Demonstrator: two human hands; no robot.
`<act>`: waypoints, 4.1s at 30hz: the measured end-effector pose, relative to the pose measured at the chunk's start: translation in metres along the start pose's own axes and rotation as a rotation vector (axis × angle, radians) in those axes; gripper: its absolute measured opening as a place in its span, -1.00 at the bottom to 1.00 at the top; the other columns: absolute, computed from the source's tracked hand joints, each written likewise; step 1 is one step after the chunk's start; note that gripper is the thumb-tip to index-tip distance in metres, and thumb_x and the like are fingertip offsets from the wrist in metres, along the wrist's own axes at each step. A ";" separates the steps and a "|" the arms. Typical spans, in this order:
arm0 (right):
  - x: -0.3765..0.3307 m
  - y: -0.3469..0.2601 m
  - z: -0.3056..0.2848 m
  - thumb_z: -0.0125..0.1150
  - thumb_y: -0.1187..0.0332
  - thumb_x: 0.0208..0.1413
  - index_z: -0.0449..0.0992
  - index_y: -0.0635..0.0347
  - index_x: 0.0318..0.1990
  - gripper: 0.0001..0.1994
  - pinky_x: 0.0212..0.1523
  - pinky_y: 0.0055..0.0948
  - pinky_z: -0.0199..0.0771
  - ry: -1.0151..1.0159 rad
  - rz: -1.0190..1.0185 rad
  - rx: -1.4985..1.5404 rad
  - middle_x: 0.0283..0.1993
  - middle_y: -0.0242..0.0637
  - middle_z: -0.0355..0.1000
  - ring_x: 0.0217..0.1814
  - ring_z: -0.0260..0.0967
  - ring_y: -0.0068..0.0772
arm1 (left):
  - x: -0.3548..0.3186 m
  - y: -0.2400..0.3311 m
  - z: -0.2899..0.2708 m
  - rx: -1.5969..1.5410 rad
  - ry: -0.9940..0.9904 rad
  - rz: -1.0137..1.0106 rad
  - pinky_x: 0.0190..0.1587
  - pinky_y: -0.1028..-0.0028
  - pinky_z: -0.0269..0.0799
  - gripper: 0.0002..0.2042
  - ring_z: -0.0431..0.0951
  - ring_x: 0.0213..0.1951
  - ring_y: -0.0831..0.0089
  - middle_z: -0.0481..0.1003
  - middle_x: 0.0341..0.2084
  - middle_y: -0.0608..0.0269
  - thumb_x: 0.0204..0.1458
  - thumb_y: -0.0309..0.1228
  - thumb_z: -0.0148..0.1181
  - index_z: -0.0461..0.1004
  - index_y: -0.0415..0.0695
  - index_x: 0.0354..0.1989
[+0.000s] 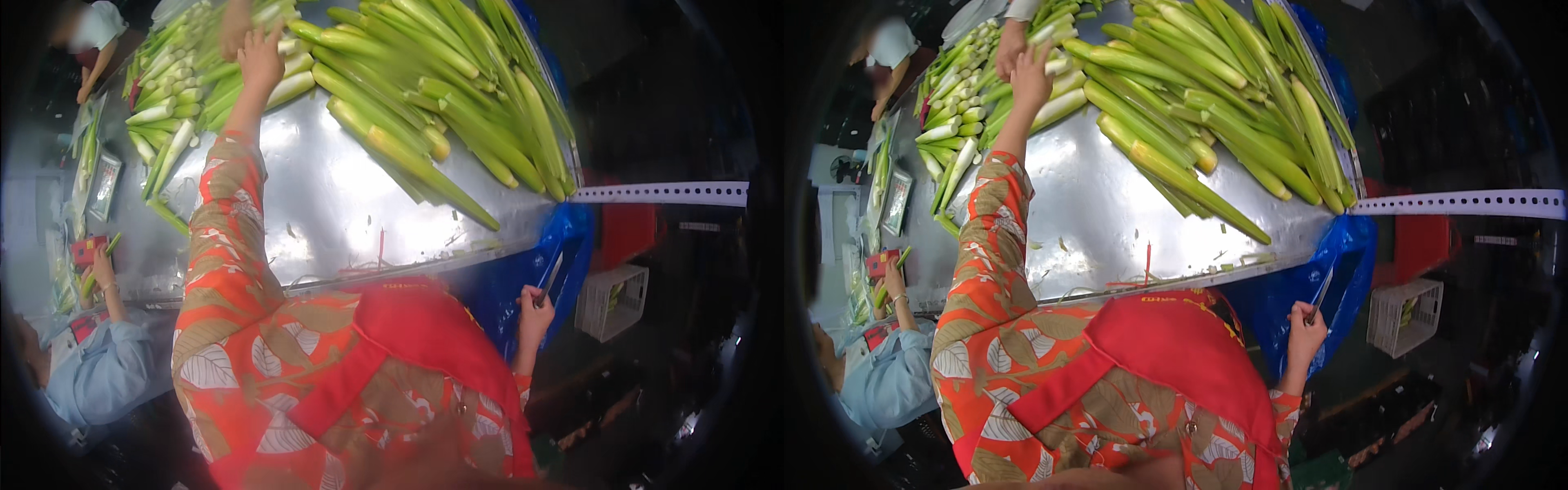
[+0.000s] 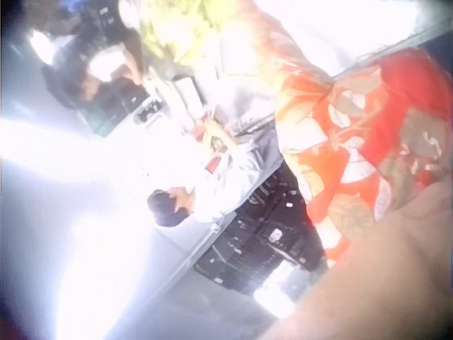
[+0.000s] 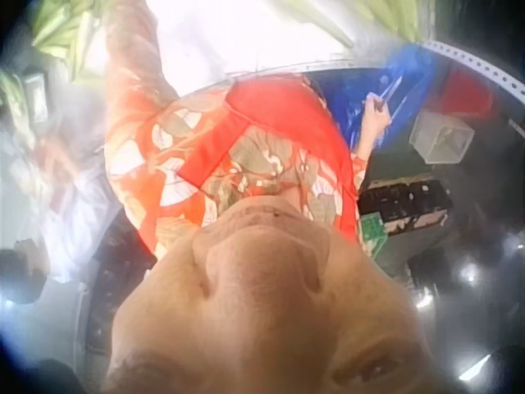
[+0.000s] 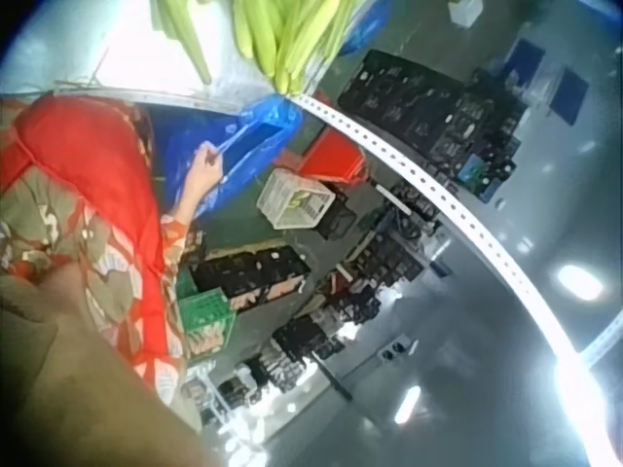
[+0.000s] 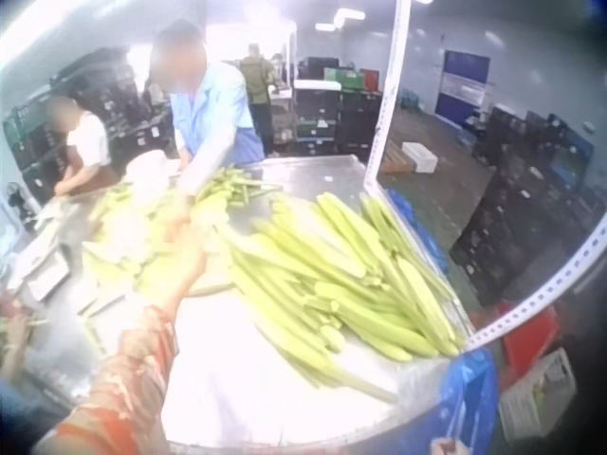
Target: The person picks up bamboo shoots from a pile on a metal table and peels off the outer husks by hand and with a knife, then places the cleaned shoots into a blue plastic bin.
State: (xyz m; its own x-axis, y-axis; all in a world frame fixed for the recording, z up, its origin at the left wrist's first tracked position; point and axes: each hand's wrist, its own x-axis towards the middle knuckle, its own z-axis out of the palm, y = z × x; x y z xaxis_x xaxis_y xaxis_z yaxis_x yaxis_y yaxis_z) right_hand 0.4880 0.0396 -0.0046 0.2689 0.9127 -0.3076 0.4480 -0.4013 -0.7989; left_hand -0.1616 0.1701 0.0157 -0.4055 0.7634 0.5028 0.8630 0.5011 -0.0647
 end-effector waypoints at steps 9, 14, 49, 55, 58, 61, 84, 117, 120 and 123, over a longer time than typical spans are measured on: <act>0.000 -0.005 -0.001 0.22 0.40 0.09 0.54 0.31 -0.18 -0.81 -0.43 -0.63 0.33 -0.010 0.005 0.006 -0.42 -0.36 0.47 -0.44 0.40 -0.61 | -0.110 0.148 -0.084 -0.831 -0.330 0.649 0.06 0.25 0.32 -0.59 0.43 0.00 0.12 0.46 -0.11 0.10 -0.13 -0.35 0.28 0.45 -0.08 -0.03; -0.002 -0.013 -0.002 0.21 0.42 0.09 0.54 0.30 -0.18 -0.82 -0.39 -0.62 0.37 -0.038 -0.078 0.098 -0.42 -0.37 0.46 -0.43 0.40 -0.60 | -0.149 0.183 -0.073 -0.532 -0.300 0.788 0.19 0.22 0.16 -0.53 0.34 0.07 0.19 0.37 -0.07 0.16 -0.21 -0.42 0.31 0.43 -0.05 -0.02; -0.024 0.003 -0.085 0.13 0.24 0.12 0.46 0.36 -0.24 -0.72 -0.71 -0.67 0.19 -0.193 -0.128 0.916 -0.55 -0.23 0.44 -0.69 0.24 -0.68 | -0.246 0.364 -0.258 -0.921 -0.201 1.073 -0.15 0.28 0.33 -0.60 0.43 -0.17 0.14 0.41 -0.20 0.16 -0.24 -0.36 0.39 0.43 -0.08 -0.18; -0.011 0.014 -0.102 0.02 0.10 0.16 0.45 0.32 -0.25 -0.63 -0.72 -0.64 0.24 -0.507 0.051 0.930 -0.55 -0.17 0.45 -0.72 0.26 -0.61 | -0.259 0.364 -0.233 -0.921 -0.310 1.145 -0.15 0.25 0.33 -0.61 0.42 -0.16 0.12 0.40 -0.18 0.16 -0.11 -0.41 0.27 0.39 -0.05 -0.05; -0.004 0.027 -0.102 -0.04 -0.03 0.19 0.46 0.29 -0.23 -0.53 -0.72 -0.64 0.26 -0.677 0.123 1.046 -0.54 -0.14 0.45 -0.72 0.26 -0.58 | -0.262 0.368 -0.238 -0.976 -0.302 1.144 -0.19 0.26 0.34 -0.66 0.44 -0.20 0.12 0.41 -0.25 0.16 -0.03 -0.39 0.21 0.40 -0.06 -0.03; -0.005 0.027 -0.105 -0.07 -0.08 0.21 0.44 0.30 -0.20 -0.49 -0.73 -0.65 0.24 -0.706 0.150 1.105 -0.53 -0.14 0.46 -0.72 0.25 -0.59 | -0.261 0.370 -0.242 -1.054 -0.585 0.997 -0.22 0.27 0.37 -0.70 0.45 -0.26 0.08 0.42 -0.31 0.11 0.04 -0.36 0.16 0.41 -0.11 -0.04; -0.063 0.007 -0.228 0.13 0.42 0.14 0.42 0.30 -0.32 -0.88 -0.69 -0.63 0.20 0.810 -0.542 0.722 -0.53 -0.20 0.45 -0.69 0.25 -0.61 | -0.259 0.364 -0.206 -1.747 -1.369 0.098 -0.59 0.64 0.17 -0.55 0.25 -0.65 0.60 0.29 -0.58 0.35 0.19 -0.01 -0.04 0.27 -0.09 0.08; -0.021 0.053 -0.062 0.07 0.32 0.00 0.52 0.22 -0.29 -0.80 -0.32 -0.18 0.42 0.052 -0.173 0.055 -0.42 -0.01 0.46 -0.32 0.45 0.05 | -0.314 0.380 -0.190 -1.185 -1.440 0.653 -0.49 0.62 0.18 -0.62 0.27 -0.52 0.68 0.32 -0.58 0.44 0.18 -0.11 0.05 0.39 -0.16 -0.02; -0.021 0.056 -0.063 0.05 0.33 0.01 0.52 0.21 -0.29 -0.80 -0.29 -0.17 0.42 0.028 -0.143 0.036 -0.42 -0.02 0.46 -0.31 0.44 0.06 | -0.318 0.380 -0.185 -1.204 -1.402 0.691 -0.46 0.62 0.19 -0.65 0.27 -0.51 0.68 0.32 -0.58 0.43 0.19 -0.14 0.05 0.40 -0.17 -0.04; -0.018 0.071 -0.060 0.04 0.33 0.00 0.52 0.22 -0.27 -0.79 -0.22 -0.14 0.42 0.053 -0.182 -0.001 -0.37 0.01 0.47 -0.26 0.44 0.07 | -0.324 0.380 -0.180 -1.288 -1.333 0.730 -0.45 0.63 0.20 -0.67 0.27 -0.51 0.68 0.32 -0.57 0.41 0.20 -0.18 0.03 0.40 -0.18 -0.04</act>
State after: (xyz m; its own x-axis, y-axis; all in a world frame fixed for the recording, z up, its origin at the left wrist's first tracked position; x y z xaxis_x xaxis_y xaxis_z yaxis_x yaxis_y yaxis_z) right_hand 0.5662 -0.0098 -0.0253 0.2277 0.9650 -0.1302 0.4942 -0.2297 -0.8384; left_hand 0.3520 0.0401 -0.0167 0.6580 0.7233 -0.2093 0.3620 -0.0601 0.9302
